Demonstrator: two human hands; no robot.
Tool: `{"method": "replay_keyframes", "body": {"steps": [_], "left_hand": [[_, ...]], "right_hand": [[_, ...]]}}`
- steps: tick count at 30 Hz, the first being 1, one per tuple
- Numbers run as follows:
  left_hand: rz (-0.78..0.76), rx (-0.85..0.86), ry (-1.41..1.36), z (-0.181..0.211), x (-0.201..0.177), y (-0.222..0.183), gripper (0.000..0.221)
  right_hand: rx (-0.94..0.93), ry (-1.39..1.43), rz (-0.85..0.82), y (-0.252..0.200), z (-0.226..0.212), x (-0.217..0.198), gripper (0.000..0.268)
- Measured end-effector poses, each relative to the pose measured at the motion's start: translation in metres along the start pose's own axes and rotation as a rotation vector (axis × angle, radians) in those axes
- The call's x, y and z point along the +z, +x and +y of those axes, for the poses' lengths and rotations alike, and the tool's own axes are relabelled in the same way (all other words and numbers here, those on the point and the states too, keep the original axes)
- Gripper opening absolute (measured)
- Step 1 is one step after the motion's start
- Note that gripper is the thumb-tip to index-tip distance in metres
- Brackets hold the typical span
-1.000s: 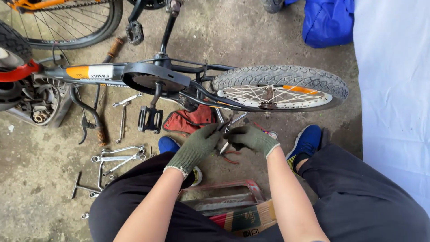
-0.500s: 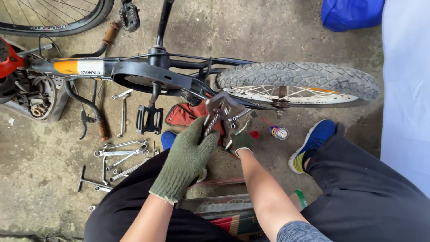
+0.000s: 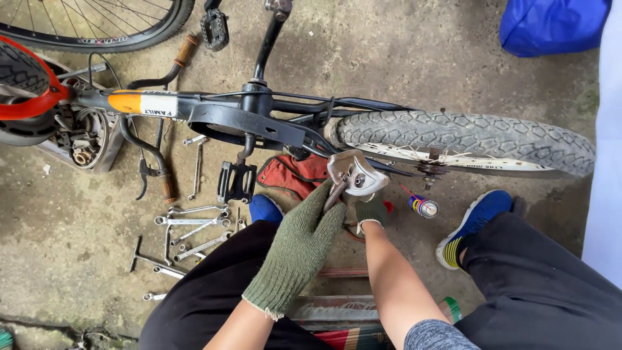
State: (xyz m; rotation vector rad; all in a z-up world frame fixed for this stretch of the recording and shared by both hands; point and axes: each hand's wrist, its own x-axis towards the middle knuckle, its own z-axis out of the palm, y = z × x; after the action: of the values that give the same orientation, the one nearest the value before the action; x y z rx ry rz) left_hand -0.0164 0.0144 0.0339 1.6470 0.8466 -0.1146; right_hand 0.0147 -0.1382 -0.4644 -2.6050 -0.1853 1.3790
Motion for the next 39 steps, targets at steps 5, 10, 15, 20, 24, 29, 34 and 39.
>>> {"method": "replay_keyframes", "body": {"steps": [5, 10, 15, 20, 24, 29, 34, 39], "left_hand": [[0.026, 0.015, 0.080, 0.003, 0.007, -0.004, 0.048], [0.041, -0.009, 0.206, -0.045, 0.022, 0.011, 0.052], [0.058, 0.069, 0.012, 0.000, 0.017, -0.009, 0.047], [0.056, 0.155, -0.253, 0.014, 0.015, -0.020, 0.045], [-0.172, 0.043, -0.763, -0.002, 0.006, 0.006, 0.033], [-0.346, 0.066, -1.123, 0.008, 0.030, 0.002, 0.030], [-0.419, 0.009, -1.078, 0.041, 0.033, -0.016, 0.024], [-0.599, -0.049, -1.068, 0.054, 0.025, 0.000, 0.057]], "right_hand": [[0.013, -0.002, 0.031, -0.002, 0.048, -0.016, 0.053], [-0.360, -0.213, 0.214, -0.050, 0.046, -0.066, 0.035], [-0.524, -0.219, 0.137, -0.202, -0.009, -0.241, 0.034], [-0.414, -0.287, 0.126, -0.351, -0.054, -0.367, 0.052], [-0.493, 0.084, 0.442, -0.383, -0.047, -0.391, 0.051], [-0.977, 0.060, 0.908, -0.376, -0.061, -0.378, 0.040], [-1.056, 0.093, 0.944, -0.386, -0.081, -0.385, 0.037], [-1.021, 0.085, 0.918, -0.387, -0.084, -0.383, 0.035]]}}
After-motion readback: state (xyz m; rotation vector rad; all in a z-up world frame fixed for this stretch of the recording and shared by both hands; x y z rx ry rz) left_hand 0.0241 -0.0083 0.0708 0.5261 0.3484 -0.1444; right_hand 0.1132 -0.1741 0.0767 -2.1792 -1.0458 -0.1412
